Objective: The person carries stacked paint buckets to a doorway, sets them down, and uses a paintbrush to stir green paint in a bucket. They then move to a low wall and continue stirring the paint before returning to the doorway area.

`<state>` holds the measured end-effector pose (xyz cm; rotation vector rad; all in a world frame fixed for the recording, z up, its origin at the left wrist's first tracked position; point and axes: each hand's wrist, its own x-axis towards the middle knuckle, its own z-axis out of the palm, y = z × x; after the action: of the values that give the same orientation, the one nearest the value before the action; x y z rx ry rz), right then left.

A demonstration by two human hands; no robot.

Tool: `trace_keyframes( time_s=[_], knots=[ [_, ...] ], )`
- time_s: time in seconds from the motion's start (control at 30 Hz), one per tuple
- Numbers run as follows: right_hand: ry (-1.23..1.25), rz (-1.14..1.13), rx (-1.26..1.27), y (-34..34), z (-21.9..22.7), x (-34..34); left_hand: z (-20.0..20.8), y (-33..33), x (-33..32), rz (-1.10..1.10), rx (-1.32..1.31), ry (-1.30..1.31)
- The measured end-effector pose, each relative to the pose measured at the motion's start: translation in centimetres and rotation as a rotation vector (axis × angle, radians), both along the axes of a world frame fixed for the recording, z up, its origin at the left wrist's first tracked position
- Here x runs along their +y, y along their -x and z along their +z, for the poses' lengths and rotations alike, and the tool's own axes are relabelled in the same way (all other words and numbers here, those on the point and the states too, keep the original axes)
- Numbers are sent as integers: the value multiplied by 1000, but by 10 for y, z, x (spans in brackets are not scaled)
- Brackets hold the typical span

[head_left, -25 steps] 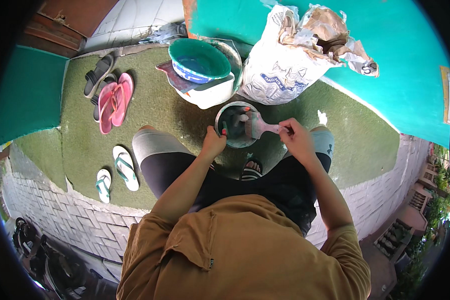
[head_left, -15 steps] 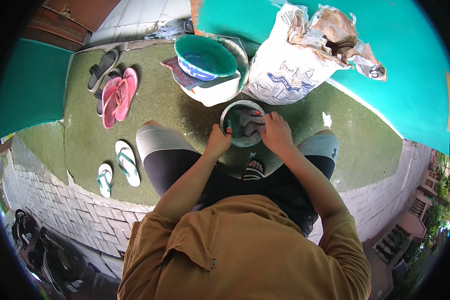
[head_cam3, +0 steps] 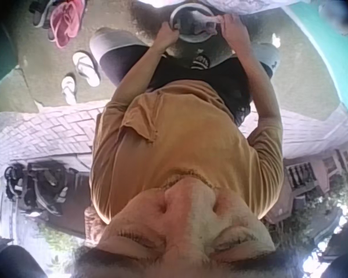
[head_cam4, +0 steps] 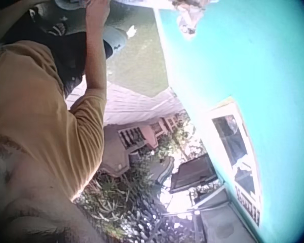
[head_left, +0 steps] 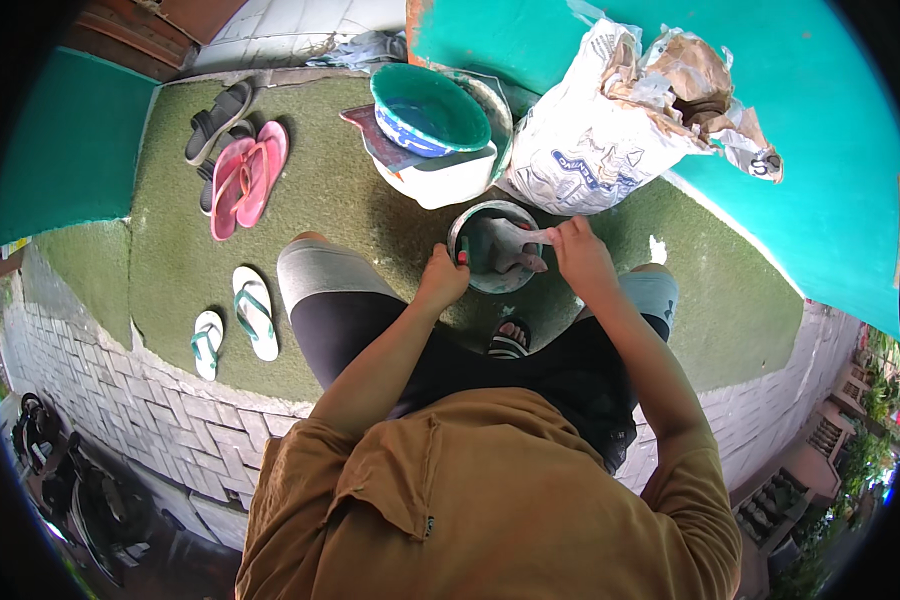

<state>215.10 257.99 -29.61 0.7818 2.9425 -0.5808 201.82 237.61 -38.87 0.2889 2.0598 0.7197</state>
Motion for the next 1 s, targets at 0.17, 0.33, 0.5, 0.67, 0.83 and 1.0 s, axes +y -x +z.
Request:
trace_keyframes(
  time_s=[0.17, 0.33, 0.5, 0.67, 0.83, 1.0],
  knots=[
    [267, -215, 144, -38, 9, 35, 12, 4, 2, -64, -18, 51],
    [711, -452, 121, -47, 32, 33, 39, 16, -12, -21, 211, -85],
    [917, -475, 173, -52, 42, 31, 84, 33, -3, 287, -459, -656],
    [912, -467, 166, -50, 41, 25, 109, 25, 11, 150, -453, -749],
    [886, -441, 150, -48, 43, 23, 87, 16, 16, 203, -405, -813],
    [727, -267, 132, -47, 53, 22, 89, 16, 19, 163, -345, -730]
  ],
)
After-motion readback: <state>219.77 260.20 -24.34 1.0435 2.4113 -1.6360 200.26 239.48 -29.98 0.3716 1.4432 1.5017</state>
